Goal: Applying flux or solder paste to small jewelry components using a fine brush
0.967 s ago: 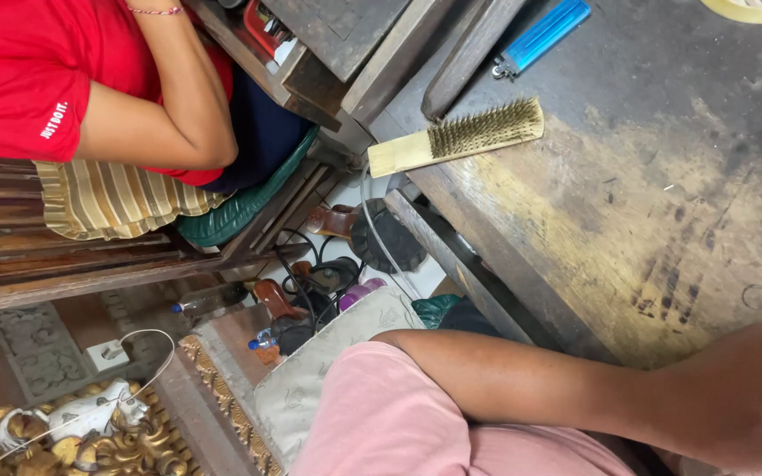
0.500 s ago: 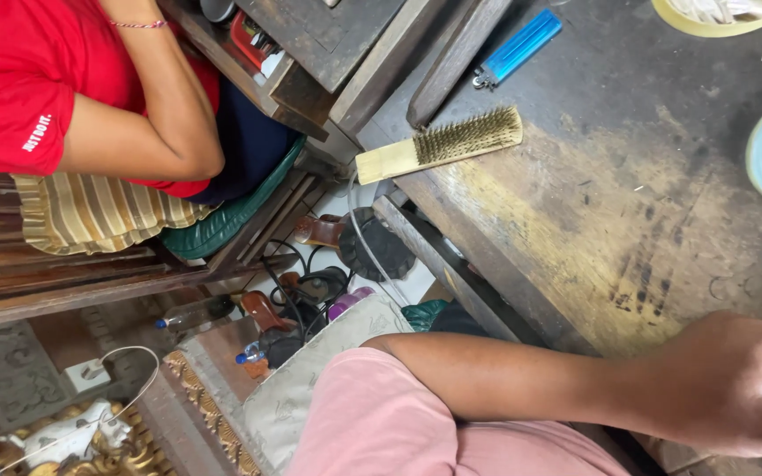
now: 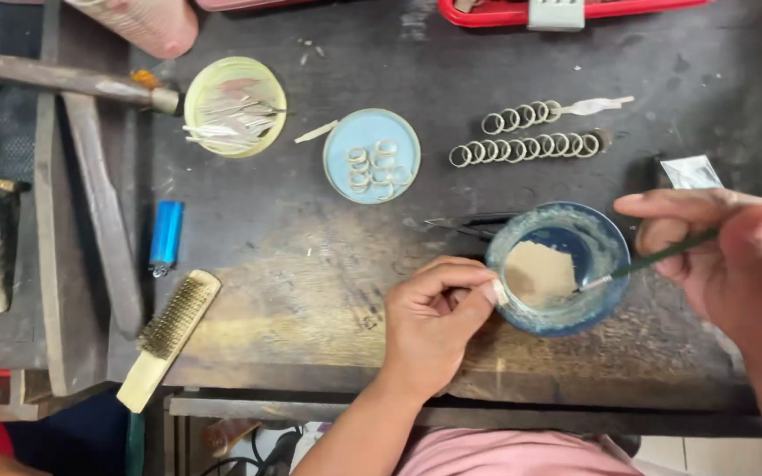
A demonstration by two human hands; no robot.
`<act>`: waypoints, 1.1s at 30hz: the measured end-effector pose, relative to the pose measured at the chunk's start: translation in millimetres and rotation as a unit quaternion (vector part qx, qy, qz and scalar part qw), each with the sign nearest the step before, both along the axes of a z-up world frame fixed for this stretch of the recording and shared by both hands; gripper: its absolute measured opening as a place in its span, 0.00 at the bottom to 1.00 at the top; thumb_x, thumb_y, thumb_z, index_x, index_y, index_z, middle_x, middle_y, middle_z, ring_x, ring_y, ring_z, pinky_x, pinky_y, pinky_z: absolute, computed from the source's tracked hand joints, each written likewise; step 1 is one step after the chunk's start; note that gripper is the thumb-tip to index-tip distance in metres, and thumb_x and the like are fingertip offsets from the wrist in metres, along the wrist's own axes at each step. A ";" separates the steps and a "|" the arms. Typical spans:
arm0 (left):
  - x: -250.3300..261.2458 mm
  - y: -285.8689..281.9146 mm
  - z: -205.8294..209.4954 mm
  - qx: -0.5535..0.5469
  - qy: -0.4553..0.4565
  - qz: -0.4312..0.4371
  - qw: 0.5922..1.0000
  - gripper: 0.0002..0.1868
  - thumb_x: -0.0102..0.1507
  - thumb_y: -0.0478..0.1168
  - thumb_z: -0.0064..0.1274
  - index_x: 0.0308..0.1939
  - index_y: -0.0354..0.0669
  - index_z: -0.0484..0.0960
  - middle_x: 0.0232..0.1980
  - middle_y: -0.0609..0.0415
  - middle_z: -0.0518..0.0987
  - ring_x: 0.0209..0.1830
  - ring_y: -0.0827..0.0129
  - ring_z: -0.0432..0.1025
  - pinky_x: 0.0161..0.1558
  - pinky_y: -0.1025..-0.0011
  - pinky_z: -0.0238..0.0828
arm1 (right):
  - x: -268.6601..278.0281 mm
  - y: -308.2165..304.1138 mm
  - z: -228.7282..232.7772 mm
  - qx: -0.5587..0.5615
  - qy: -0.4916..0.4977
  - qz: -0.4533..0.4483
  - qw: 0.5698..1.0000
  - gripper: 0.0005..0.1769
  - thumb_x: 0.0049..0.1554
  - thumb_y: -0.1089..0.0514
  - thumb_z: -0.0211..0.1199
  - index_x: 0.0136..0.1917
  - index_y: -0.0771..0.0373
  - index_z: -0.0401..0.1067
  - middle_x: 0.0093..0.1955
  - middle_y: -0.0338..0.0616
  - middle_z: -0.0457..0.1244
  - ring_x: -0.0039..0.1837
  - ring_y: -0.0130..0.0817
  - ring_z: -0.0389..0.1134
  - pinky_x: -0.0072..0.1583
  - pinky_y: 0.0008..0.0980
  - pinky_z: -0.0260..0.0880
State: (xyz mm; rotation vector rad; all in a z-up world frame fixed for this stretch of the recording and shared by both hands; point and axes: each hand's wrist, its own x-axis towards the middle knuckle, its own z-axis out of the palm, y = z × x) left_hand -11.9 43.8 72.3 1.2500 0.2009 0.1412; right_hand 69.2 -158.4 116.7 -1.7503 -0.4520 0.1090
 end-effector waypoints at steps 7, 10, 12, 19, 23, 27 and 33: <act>7.9 15.0 26.7 0.059 0.024 -0.038 0.997 0.04 0.53 0.27 0.52 0.30 0.37 0.78 0.25 0.56 0.75 0.23 0.81 0.63 0.26 0.83 0.61 | 1.7 -0.5 -5.8 0.128 0.142 -0.010 0.982 0.16 0.54 0.60 0.51 0.28 0.70 0.63 0.45 0.55 0.61 0.34 0.42 0.65 0.35 0.31 0.69; 23.5 22.4 42.3 0.092 0.021 -0.087 0.992 0.05 0.53 0.27 0.49 0.30 0.40 0.77 0.25 0.59 0.72 0.25 0.80 0.63 0.29 0.80 0.62 | 5.2 0.6 0.4 0.085 0.175 -0.009 0.981 0.11 0.50 0.70 0.50 0.46 0.81 0.62 0.34 0.62 0.60 0.33 0.42 0.61 0.36 0.30 0.65; 34.0 23.8 42.4 0.127 0.009 -0.109 0.986 0.06 0.54 0.29 0.50 0.34 0.40 0.77 0.27 0.60 0.73 0.27 0.80 0.64 0.31 0.81 0.63 | 5.2 6.9 8.4 0.040 0.127 0.002 0.991 0.09 0.50 0.69 0.50 0.43 0.79 0.63 0.33 0.59 0.59 0.33 0.39 0.61 0.36 0.28 0.64; 34.9 27.2 40.1 0.219 -0.059 -0.160 0.961 0.04 0.56 0.31 0.49 0.33 0.42 0.77 0.30 0.56 0.76 0.29 0.75 0.70 0.32 0.80 0.68 | 2.9 21.3 14.5 -0.063 0.073 -0.051 0.994 0.05 0.48 0.74 0.56 0.41 0.78 0.65 0.28 0.53 0.59 0.31 0.33 0.63 0.36 0.23 0.68; 34.7 25.3 40.7 0.256 -0.071 -0.148 0.953 0.05 0.55 0.29 0.49 0.33 0.42 0.77 0.30 0.56 0.76 0.28 0.75 0.71 0.32 0.80 0.69 | 3.2 22.7 11.9 -0.076 0.053 -0.050 0.994 0.05 0.49 0.68 0.55 0.39 0.76 0.65 0.27 0.50 0.59 0.27 0.29 0.59 0.32 0.20 0.61; 34.1 21.7 38.0 0.277 -0.058 -0.144 0.948 0.07 0.53 0.28 0.50 0.32 0.41 0.78 0.30 0.56 0.77 0.26 0.76 0.71 0.30 0.81 0.68 | 3.0 26.2 14.8 -0.152 0.044 -0.089 0.983 0.01 0.51 0.70 0.56 0.39 0.73 0.67 0.26 0.48 0.60 0.26 0.26 0.59 0.31 0.18 0.59; 33.2 19.3 35.8 0.268 -0.051 -0.146 0.951 0.06 0.52 0.28 0.52 0.32 0.40 0.78 0.32 0.54 0.77 0.26 0.75 0.70 0.28 0.81 0.67 | 0.0 23.0 12.6 -0.218 0.035 -0.104 0.970 0.03 0.52 0.66 0.59 0.40 0.70 0.70 0.25 0.45 0.61 0.28 0.24 0.61 0.33 0.18 0.61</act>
